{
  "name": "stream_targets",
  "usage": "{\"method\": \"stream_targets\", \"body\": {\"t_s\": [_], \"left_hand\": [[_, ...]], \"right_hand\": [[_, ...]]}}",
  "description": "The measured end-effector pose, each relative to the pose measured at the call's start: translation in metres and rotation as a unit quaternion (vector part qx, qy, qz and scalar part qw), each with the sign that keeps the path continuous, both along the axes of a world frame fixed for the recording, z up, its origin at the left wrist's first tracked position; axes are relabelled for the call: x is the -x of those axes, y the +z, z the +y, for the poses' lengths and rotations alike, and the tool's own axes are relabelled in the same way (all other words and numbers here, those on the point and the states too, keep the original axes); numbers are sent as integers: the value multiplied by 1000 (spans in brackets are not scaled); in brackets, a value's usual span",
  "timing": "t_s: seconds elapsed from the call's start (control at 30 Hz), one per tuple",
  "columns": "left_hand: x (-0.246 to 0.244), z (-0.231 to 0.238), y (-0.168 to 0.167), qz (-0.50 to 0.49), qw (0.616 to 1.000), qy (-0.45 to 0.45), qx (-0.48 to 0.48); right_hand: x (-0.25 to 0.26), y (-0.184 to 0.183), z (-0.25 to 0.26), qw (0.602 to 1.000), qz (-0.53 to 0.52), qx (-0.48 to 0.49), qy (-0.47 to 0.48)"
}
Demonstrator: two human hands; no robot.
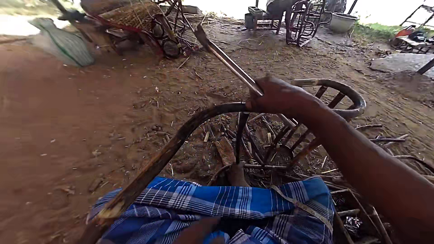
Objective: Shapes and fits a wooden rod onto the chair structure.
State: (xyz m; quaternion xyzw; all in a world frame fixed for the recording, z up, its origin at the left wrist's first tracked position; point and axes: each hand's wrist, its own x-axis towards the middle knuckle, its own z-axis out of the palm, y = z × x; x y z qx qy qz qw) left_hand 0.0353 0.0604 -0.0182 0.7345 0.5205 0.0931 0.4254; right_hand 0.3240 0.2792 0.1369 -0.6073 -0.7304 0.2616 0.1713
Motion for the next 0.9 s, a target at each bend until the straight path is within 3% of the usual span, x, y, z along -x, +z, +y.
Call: {"method": "stream_targets", "body": {"t_s": [0.1, 0.2, 0.27, 0.57, 0.9], "left_hand": [[-39, 102, 7, -99, 979, 92, -156], [-84, 193, 28, -234, 952, 103, -169], [-102, 225, 35, -284, 939, 96, -165], [-93, 241, 53, -124, 965, 77, -216], [-87, 253, 45, -196, 960, 51, -194]], "right_hand": [[3, -1, -1, 1000, 24, 11, -11], [9, 0, -1, 1000, 21, 16, -12], [10, 2, 0, 1000, 1, 4, -4], [11, 11, 8, 999, -33, 31, 30], [11, 10, 14, 997, 46, 67, -7]]}}
